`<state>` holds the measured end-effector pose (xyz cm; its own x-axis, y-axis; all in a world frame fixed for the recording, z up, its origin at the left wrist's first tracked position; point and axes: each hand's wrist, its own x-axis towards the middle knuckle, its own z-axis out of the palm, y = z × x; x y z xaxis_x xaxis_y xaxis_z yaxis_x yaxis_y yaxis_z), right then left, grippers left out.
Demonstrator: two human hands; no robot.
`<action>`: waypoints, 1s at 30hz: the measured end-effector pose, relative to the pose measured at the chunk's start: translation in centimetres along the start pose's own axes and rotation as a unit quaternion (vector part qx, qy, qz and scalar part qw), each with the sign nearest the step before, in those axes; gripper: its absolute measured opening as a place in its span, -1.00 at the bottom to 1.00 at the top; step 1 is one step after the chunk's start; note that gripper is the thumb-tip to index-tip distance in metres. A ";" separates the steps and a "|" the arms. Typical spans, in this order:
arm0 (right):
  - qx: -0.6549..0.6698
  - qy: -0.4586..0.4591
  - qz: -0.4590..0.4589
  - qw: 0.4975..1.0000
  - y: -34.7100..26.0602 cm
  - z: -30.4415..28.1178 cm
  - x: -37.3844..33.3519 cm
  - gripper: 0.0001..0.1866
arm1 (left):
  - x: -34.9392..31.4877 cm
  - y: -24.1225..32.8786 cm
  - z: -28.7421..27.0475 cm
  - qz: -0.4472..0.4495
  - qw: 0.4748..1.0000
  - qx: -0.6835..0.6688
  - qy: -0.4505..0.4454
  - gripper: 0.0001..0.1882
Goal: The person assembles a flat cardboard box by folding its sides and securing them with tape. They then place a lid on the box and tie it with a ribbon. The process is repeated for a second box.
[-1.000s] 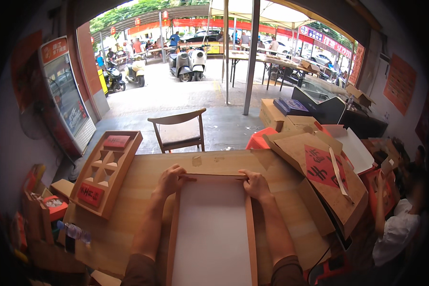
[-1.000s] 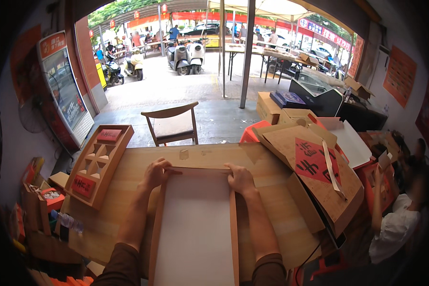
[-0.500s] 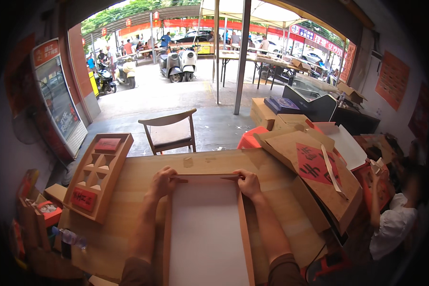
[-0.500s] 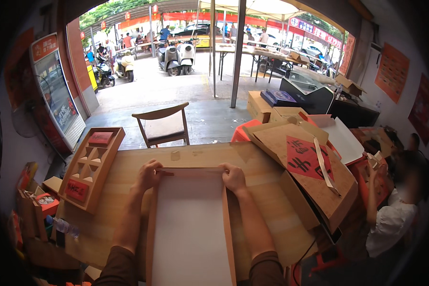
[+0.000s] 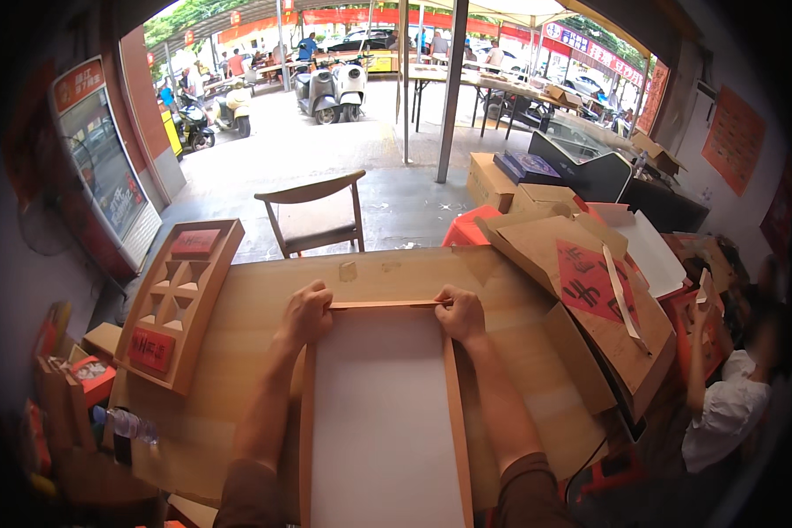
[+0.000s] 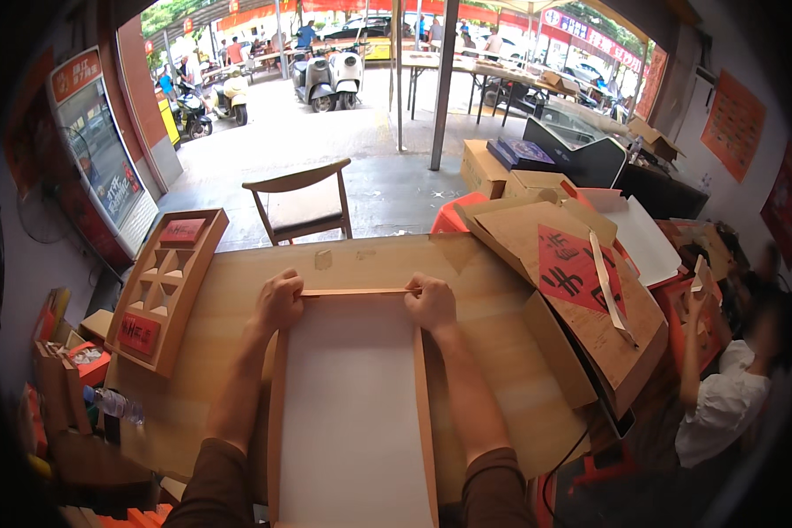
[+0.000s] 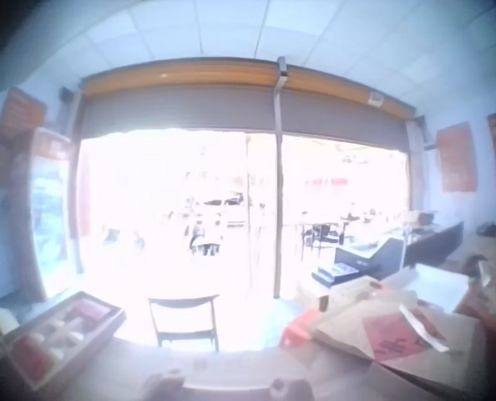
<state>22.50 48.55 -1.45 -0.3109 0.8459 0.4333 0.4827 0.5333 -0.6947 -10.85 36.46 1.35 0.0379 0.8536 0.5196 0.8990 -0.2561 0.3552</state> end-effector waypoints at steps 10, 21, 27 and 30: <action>-0.205 -0.061 -0.037 0.976 -2.6 -0.3 0.0 -0.90 | -0.5 -0.4 1.2 0.049 0.993 0.103 -0.035 -0.88; -0.149 -0.124 -0.040 0.980 -3.5 -1.6 0.0 -0.87 | -0.1 0.9 -0.5 -0.036 0.996 0.042 -0.064 -0.83; -0.183 -0.118 -0.045 0.975 -1.6 -0.6 0.6 -0.82 | -0.1 0.2 0.3 -0.007 0.990 0.088 -0.108 -0.92; -0.171 -0.137 -0.017 0.975 -2.0 -1.2 0.7 -0.81 | -0.1 0.8 0.1 -0.001 0.990 0.093 -0.103 -0.91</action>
<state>22.33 48.09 0.91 -0.5167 0.8189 0.2499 0.6986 0.5719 -0.4299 -10.10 36.28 1.50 0.1069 0.9332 0.3431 0.9631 -0.1829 0.1975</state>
